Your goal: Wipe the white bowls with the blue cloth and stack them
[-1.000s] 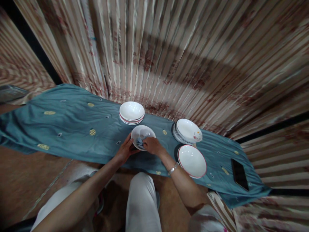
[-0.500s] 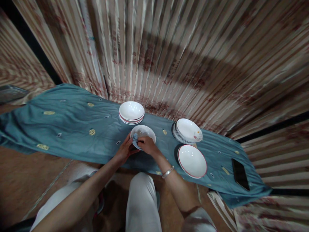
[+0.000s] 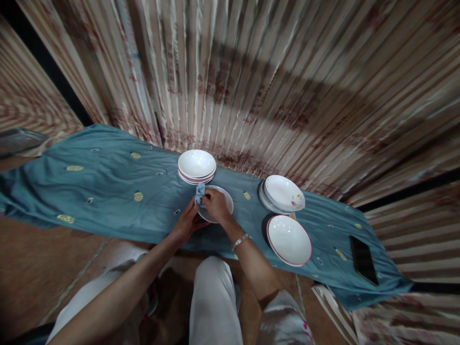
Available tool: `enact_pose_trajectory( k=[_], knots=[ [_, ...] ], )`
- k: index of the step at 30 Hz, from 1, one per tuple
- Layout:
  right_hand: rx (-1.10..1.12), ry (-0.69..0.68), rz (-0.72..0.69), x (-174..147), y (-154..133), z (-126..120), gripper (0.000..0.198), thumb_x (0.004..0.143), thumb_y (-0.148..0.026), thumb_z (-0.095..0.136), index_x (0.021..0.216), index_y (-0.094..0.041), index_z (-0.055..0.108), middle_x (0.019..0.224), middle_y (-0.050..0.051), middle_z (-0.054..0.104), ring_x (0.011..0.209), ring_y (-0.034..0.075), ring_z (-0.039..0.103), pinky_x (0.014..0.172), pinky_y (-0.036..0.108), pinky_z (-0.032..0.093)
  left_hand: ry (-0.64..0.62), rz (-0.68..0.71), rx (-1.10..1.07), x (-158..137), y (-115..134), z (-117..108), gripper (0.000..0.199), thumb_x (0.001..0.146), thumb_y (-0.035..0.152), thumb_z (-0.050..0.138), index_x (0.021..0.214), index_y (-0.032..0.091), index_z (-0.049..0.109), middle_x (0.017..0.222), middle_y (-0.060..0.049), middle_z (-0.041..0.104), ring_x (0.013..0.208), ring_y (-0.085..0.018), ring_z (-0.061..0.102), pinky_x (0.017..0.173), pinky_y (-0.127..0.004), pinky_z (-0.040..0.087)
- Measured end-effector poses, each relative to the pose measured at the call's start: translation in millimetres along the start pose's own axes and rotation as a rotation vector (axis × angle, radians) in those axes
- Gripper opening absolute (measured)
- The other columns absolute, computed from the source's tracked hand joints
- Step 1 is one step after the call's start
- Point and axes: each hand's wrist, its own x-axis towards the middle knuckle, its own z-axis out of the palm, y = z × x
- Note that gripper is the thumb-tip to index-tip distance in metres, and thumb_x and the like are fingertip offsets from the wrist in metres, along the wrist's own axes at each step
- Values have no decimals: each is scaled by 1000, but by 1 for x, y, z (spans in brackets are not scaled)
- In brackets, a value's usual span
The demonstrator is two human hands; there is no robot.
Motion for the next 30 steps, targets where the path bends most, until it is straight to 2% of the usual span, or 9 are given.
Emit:
enact_pose_trajectory(
  k=[5,9,13,19,24,27,30],
  knots=[
    [-115,39,5,10,5,-3,19,90,-17,54,88,-17,72,91,5,73,85,17,64,79,25,45,-18,-3,-1,1,-1,-2,66,88,36,63,150,33,40,143,-9,55,116,-27,63,84,-42,61],
    [-314,23,-41,14,11,-11,21,92,-13,50,90,-14,71,96,9,72,89,19,63,83,28,45,-32,-6,-7,2,-3,-4,68,87,39,65,150,32,40,139,-10,59,114,-27,64,85,-43,60],
    [-520,-41,-149,11,19,-21,26,94,-9,44,97,-12,70,104,14,70,98,22,62,92,31,45,-35,-14,-13,2,-3,-3,67,87,38,64,149,32,40,138,-10,59,115,-26,64,86,-43,60],
    [-664,-138,-209,-7,32,-31,28,95,-9,43,101,-12,71,111,16,67,105,25,58,96,37,46,-20,-8,-19,2,-3,-1,65,86,36,65,148,31,42,136,-10,60,116,-27,63,85,-43,61],
    [-685,-222,-173,-26,28,-32,29,96,-11,43,102,-10,71,109,16,69,106,24,61,99,35,43,-10,-3,-14,1,-3,0,66,86,37,66,147,30,43,133,-10,62,113,-27,64,81,-42,61],
    [-626,-271,-108,-36,19,-30,26,95,-16,46,99,-12,71,105,14,71,99,22,64,91,31,45,-15,7,-11,1,-5,0,68,83,38,68,146,30,45,134,-10,62,113,-26,65,81,-41,62],
    [-468,-302,-72,-42,10,-29,25,94,-19,48,92,-16,73,97,10,74,89,19,66,80,27,44,-17,27,7,1,-7,-1,66,83,38,69,145,31,46,136,-8,60,115,-27,63,81,-39,62]
  ],
)
